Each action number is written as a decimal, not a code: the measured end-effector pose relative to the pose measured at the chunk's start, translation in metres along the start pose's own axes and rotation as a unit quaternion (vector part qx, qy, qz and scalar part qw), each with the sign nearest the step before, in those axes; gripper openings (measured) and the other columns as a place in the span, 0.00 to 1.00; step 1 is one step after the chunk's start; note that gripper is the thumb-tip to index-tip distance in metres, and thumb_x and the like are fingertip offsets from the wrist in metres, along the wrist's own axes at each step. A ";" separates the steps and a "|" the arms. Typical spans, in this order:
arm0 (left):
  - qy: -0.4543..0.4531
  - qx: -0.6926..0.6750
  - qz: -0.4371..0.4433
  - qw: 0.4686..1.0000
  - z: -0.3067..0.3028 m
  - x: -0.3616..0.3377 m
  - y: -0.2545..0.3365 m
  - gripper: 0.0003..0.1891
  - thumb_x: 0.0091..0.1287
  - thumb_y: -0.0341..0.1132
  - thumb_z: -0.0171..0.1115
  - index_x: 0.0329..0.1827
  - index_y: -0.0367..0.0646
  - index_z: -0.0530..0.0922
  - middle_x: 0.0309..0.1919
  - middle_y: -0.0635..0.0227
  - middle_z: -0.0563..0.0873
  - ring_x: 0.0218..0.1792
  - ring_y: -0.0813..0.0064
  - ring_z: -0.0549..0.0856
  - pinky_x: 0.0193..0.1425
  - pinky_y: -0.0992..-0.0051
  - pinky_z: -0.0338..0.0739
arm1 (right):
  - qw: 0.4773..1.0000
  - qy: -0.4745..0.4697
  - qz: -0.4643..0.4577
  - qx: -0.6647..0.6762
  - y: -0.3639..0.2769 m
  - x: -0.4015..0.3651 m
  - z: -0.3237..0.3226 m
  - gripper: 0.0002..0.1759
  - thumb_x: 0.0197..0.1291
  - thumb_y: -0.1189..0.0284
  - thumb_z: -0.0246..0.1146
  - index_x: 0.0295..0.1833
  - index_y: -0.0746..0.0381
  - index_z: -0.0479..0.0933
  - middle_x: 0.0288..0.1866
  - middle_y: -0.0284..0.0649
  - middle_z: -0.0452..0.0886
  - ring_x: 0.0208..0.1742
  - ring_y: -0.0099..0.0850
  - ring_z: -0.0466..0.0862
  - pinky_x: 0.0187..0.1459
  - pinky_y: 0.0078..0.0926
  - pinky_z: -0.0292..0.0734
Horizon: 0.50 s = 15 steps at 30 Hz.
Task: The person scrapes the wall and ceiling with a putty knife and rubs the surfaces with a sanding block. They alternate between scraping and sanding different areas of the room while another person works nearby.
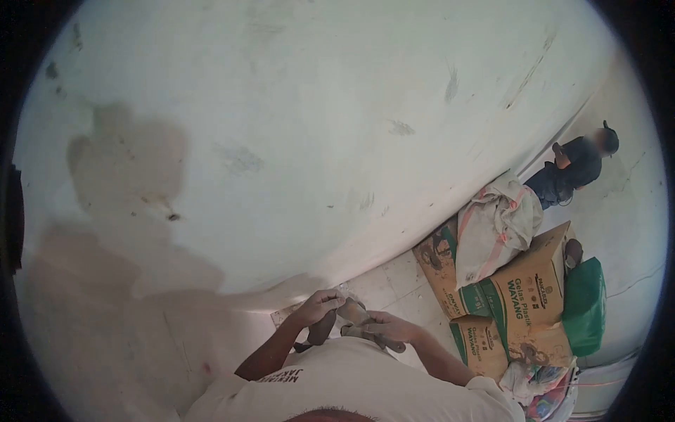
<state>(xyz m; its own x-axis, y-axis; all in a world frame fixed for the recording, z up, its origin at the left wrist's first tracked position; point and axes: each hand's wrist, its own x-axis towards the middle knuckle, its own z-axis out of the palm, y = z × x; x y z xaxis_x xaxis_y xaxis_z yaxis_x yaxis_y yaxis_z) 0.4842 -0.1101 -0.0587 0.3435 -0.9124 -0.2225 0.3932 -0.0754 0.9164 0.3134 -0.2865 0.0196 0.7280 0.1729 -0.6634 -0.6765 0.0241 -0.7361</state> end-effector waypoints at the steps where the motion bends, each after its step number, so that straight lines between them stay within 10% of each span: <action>1: 0.007 0.066 0.025 0.997 0.001 -0.002 -0.008 0.09 0.69 0.35 0.61 0.38 0.38 0.80 0.28 0.73 0.80 0.33 0.84 0.75 0.39 0.79 0.72 | 1.000 0.009 0.006 0.002 0.005 0.006 0.000 0.18 0.66 0.67 0.58 0.57 0.66 0.74 0.41 0.33 0.79 0.39 0.22 0.78 0.42 0.20 0.74; 8: 0.124 0.139 0.097 0.978 -0.001 -0.023 0.056 0.05 0.66 0.30 0.64 0.36 0.37 0.81 0.25 0.72 0.81 0.27 0.86 0.75 0.34 0.81 0.71 | 0.984 0.071 -0.112 0.116 0.015 0.029 -0.021 0.18 0.53 0.82 0.54 0.52 0.64 0.71 0.31 0.39 0.78 0.29 0.26 0.79 0.32 0.23 0.79; 15: 0.202 0.207 0.189 0.938 -0.011 -0.043 0.135 0.09 0.63 0.34 0.69 0.31 0.36 0.80 0.20 0.74 0.79 0.21 0.88 0.70 0.25 0.82 0.64 | 0.936 0.269 -0.219 0.064 -0.098 0.029 -0.045 0.16 0.72 0.60 0.52 0.42 0.63 0.70 0.22 0.27 0.71 0.18 0.17 0.69 0.19 0.18 0.65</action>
<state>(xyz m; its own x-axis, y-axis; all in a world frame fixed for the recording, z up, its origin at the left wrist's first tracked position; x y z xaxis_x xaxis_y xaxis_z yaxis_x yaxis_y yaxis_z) 0.5321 -0.0768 0.0702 0.7200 -0.6847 0.1131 -0.1579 -0.0030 0.9874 0.4058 -0.3277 0.0661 0.8656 -0.4014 -0.2993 -0.2834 0.1000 -0.9538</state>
